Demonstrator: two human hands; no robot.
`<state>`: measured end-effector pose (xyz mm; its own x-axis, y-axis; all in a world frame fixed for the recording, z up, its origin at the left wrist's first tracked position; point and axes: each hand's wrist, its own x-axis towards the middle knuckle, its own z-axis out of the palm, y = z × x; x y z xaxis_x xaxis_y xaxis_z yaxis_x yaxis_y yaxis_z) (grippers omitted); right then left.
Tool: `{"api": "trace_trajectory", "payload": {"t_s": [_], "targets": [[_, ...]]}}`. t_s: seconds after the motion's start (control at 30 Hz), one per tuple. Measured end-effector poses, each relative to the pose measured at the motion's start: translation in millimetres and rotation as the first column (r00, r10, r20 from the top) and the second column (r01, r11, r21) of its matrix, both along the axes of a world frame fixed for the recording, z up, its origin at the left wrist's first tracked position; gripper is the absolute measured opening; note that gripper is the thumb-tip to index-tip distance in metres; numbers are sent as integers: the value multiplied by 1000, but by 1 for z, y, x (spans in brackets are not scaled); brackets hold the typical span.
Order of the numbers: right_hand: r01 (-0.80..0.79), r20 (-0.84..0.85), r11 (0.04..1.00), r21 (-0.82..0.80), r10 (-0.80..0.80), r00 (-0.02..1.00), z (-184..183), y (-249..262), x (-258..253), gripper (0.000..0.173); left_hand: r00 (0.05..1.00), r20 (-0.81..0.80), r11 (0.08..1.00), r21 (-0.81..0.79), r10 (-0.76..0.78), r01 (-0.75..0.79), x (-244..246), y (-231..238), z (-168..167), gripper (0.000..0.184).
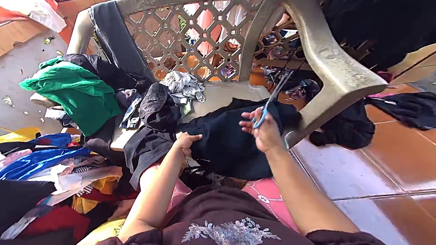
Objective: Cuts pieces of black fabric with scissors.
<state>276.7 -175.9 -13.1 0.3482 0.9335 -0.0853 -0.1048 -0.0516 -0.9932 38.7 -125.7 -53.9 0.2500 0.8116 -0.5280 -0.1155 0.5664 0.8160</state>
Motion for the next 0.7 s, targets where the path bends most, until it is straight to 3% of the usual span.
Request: {"api": "trace_trajectory", "payload": {"t_s": [0.17,0.33,0.5,0.63,0.7], "targets": [[-308,-162,941,-138,285,945,-33,-56,-37,31,993,-106,993,112,41,-29,15,-1,-2,41],[-367,-272,917,-157,317,908,-47,-79,-36,33,992,-126,997,70,26,-17,24,-4,-4,40],[-383,-340,912,-145,318,885,-45,-93,-35,36,999,33,1000,24,-18,17,41,-4,29,31],[-353,-346,927,-127,292,892,-39,-97,-35,37,982,190,990,144,-21,-7,62,25,74,19],[-297,-331,950,-101,249,910,-34,-99,-33,37,949,315,965,241,24,-104,69,50,105,20]]}}
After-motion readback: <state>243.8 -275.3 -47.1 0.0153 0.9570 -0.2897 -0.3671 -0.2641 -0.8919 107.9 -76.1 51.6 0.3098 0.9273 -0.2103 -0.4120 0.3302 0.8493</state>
